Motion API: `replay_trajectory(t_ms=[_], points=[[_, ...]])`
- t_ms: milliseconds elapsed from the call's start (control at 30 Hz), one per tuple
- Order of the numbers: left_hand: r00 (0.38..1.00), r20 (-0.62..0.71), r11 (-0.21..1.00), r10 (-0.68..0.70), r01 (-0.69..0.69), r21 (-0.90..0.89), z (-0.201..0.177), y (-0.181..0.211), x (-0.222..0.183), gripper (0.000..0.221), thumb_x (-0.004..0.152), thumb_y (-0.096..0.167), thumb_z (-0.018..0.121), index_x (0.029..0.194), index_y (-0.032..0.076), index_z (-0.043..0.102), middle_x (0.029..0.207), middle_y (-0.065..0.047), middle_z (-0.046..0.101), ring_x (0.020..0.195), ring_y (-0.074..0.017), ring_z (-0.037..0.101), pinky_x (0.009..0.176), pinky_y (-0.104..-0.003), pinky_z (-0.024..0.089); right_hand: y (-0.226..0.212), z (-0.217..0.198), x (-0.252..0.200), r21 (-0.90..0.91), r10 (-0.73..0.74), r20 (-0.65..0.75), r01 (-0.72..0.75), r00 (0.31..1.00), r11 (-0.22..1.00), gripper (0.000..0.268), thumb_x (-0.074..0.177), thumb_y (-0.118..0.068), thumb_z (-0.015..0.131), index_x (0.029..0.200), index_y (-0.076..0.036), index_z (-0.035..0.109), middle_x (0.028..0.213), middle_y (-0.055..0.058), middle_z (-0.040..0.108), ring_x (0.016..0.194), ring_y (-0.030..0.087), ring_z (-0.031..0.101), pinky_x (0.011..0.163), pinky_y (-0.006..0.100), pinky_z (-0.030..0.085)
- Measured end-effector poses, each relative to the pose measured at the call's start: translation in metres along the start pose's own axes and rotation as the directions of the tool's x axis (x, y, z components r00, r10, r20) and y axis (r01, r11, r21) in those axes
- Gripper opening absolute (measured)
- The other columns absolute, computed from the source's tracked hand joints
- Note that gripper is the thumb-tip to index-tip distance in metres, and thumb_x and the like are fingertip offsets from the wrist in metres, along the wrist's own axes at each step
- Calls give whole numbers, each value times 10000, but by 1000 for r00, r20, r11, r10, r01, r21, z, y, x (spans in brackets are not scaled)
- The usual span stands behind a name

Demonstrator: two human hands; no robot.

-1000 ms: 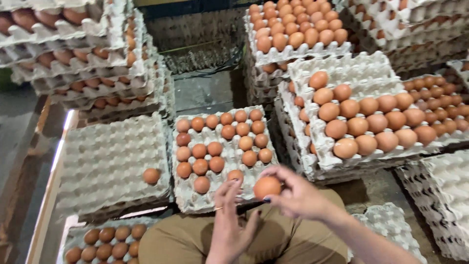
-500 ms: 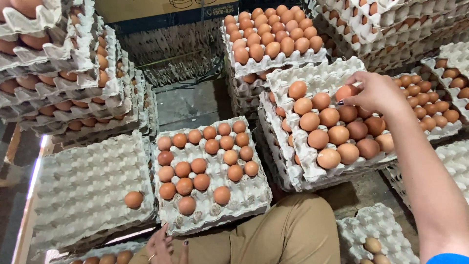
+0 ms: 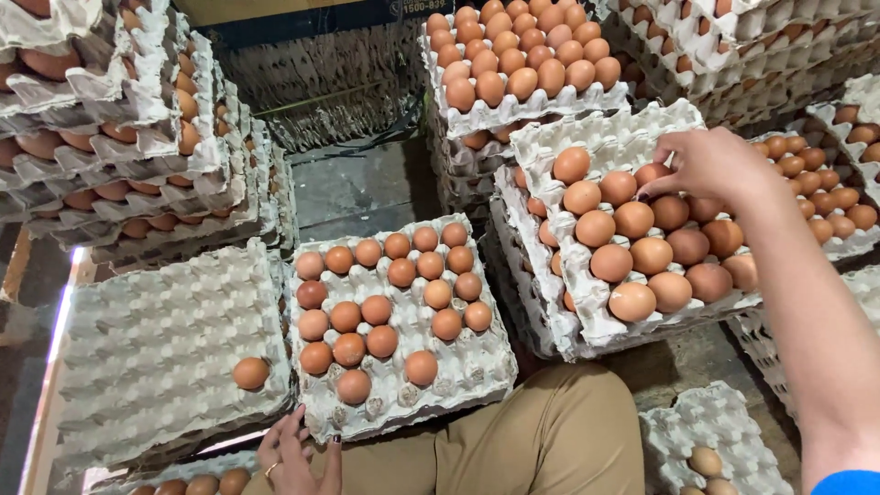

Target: Sorting and packing eggs into cardboard trays by hand.

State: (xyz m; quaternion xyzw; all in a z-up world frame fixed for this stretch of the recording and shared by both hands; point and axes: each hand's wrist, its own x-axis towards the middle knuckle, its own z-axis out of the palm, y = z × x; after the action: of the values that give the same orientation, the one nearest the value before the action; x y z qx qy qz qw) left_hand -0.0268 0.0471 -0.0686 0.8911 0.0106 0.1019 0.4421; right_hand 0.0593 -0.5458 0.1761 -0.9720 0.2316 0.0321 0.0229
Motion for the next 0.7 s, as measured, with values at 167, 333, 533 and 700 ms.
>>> replay_trajectory(t_ms=[167,333,533,700], points=[[1000,18,1000,4,-3,-7,2,-3,-1,728,666,3,728,1358,53,507,1303,-194,379,1007,-271,576,826,-357,543,36,6,11,621,106,-78,-35,991,783,205,960,-160,546,1024,-52,708,883,104,682,704,185,614,629,308,531],[1000,27,1000,4,-4,31,2,-15,-7,735,640,53,747,1340,60,524,1302,-186,401,970,-268,583,798,-364,524,61,15,32,998,165,41,-32,986,-56,282,1079,-424,485,1031,-156,559,1027,55,586,928,194,602,757,352,566],[996,89,1000,-18,18,3,0,-1,-5,742,679,50,744,1374,78,486,1338,-195,370,1101,-317,560,895,-420,530,-14,3,8,980,-69,-33,46,997,193,366,922,5,481,1282,25,419,1230,220,530,1080,284,599,953,315,544],[973,75,959,219,-229,167,-8,38,11,649,703,120,717,1319,67,522,1258,-183,539,1109,-339,541,949,-422,439,-34,32,20,213,-339,-385,440,858,872,456,722,-16,697,1178,-1,678,934,167,709,751,337,651,685,403,519]])
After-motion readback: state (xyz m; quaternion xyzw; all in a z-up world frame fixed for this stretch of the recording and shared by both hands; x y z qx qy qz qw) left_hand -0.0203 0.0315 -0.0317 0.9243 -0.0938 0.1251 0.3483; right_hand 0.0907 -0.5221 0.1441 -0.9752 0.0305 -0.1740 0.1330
